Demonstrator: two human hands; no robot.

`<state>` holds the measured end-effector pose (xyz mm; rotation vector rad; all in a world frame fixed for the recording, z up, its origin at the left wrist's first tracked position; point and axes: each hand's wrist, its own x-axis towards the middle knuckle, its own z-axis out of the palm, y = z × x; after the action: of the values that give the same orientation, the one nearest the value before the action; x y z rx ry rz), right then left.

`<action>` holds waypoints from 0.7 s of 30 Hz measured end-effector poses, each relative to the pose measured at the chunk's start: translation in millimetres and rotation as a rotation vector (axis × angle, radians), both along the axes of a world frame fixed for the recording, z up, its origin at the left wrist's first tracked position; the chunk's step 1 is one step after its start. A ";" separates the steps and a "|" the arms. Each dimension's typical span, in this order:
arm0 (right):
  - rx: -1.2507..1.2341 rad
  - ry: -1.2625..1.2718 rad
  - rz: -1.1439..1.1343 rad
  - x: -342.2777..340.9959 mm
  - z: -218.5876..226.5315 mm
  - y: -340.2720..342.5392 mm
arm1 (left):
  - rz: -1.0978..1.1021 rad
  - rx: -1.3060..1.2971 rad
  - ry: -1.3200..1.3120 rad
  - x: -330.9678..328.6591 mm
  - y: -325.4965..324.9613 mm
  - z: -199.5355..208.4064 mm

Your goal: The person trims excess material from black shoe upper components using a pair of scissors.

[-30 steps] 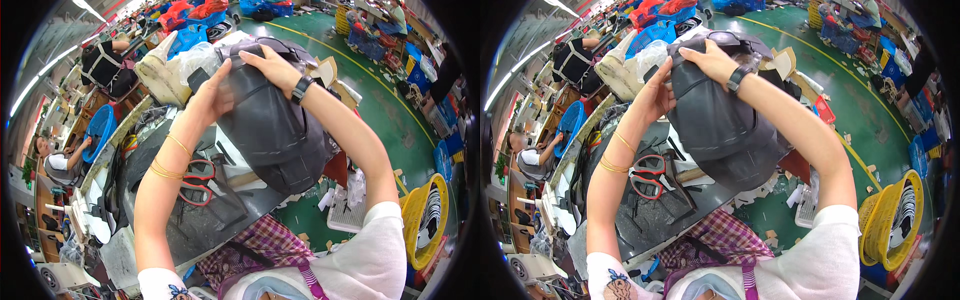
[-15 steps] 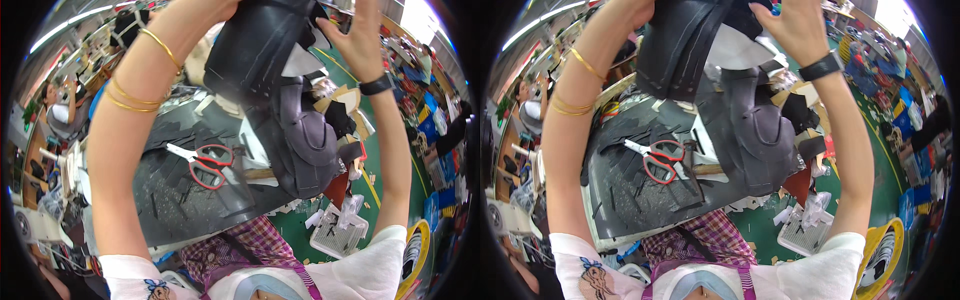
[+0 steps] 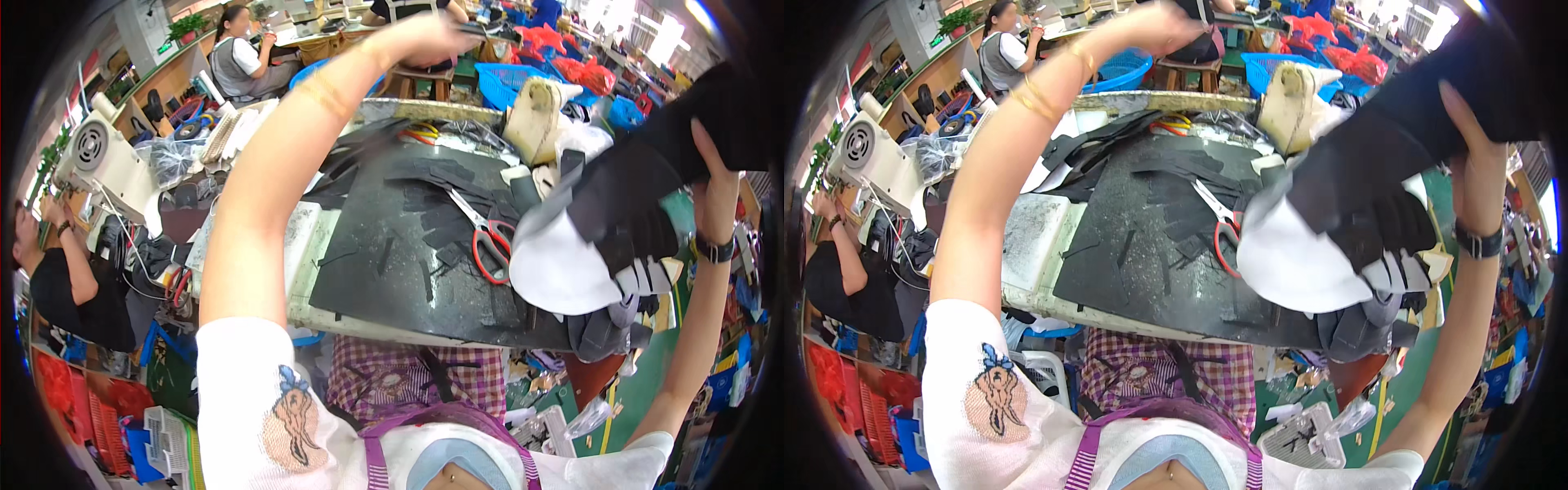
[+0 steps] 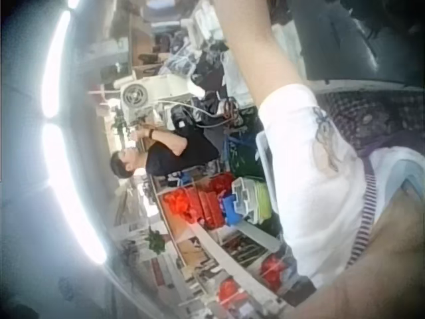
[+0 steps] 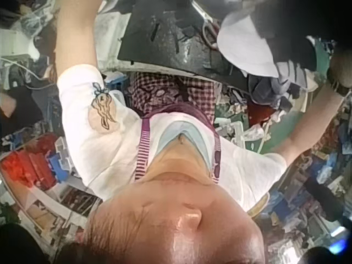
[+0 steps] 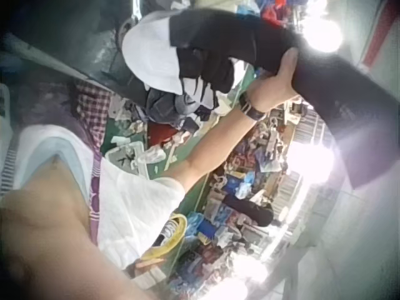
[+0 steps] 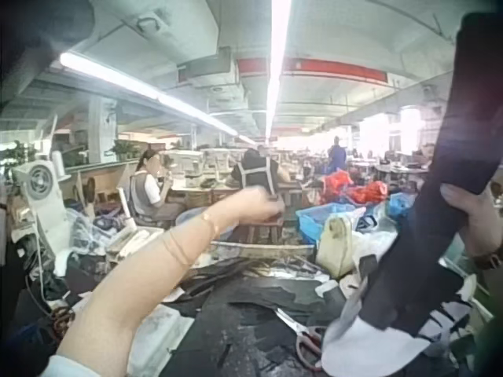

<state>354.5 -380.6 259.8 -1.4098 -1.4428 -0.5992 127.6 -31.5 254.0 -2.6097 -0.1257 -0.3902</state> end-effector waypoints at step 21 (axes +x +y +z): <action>-0.978 0.681 1.066 -9.6 39.0 -129.7 | 0.526 -0.927 -0.060 -114.1 142.8 -226.4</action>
<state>344.9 -510.3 298.9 -1.0519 -1.6525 1.2785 13.6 111.2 27.6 -3.2574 -1.2420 -0.2422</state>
